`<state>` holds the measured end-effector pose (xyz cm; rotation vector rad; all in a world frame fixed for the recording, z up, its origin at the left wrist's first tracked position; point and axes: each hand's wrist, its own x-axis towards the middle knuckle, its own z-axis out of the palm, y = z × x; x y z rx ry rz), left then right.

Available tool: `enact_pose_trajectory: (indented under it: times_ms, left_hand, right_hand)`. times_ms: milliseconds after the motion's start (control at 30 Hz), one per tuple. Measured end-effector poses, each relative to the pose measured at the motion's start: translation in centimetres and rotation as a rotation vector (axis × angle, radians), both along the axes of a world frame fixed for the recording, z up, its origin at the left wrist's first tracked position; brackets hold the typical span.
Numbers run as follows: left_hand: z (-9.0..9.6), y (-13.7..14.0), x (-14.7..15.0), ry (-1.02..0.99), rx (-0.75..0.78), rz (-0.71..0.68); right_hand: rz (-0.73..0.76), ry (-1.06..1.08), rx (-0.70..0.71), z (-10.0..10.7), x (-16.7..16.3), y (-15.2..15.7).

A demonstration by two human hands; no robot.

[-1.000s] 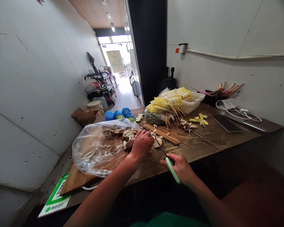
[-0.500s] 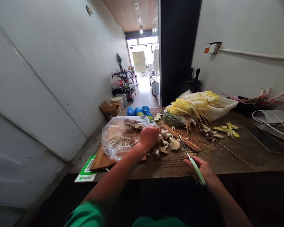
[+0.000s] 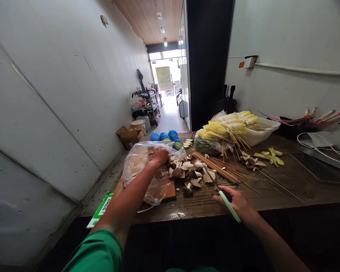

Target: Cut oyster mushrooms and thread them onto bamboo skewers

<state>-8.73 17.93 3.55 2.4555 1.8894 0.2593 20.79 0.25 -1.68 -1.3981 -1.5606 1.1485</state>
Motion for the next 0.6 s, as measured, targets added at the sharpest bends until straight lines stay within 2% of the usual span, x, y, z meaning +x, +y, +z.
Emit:
enact_pose_trajectory:
  times_ms: [100, 233, 267, 300, 333, 400, 467, 533, 600]
  left_hand:
    - [1.1, -0.8, -0.3, 0.020, 0.054, 0.041]
    - [2.7, -4.6, -0.1, -0.024, 0.163, 0.066]
    - [2.7, -5.9, 0.2, -0.069, 0.189, 0.076]
    - [2.5, -7.2, 0.7, -0.267, 0.191, 0.074]
    - [2.2, -8.5, 1.3, -0.512, 0.107, 0.044]
    - [1.2, -10.4, 2.9, -1.001, -0.180, 0.042]
    - [0.2, -11.5, 4.5, -1.346, -0.389, 0.084]
    - [-0.5, -11.7, 5.9, -1.513, -0.509, 0.122]
    - [-0.7, -11.6, 6.9, -1.550, -0.573, 0.122]
  right_hand:
    - [0.103, -0.089, 0.039, 0.9, -0.6, 1.3]
    - [0.138, -0.172, 0.104, 2.2, -1.5, 2.0]
    - [0.147, -0.190, 0.115, 2.7, -1.7, 1.9]
    - [0.158, -0.209, 0.123, 3.1, -2.0, 1.7]
    - [0.171, -0.231, 0.129, 3.5, -2.3, 1.4]
    - [0.194, -0.277, 0.137, 4.3, -2.8, 0.8]
    - [0.198, -0.312, 0.137, 4.9, -3.2, 0.5]
    - [0.173, -0.339, 0.130, 5.1, -3.2, 0.3]
    - [0.138, -0.353, 0.124, 5.1, -3.1, 0.3]
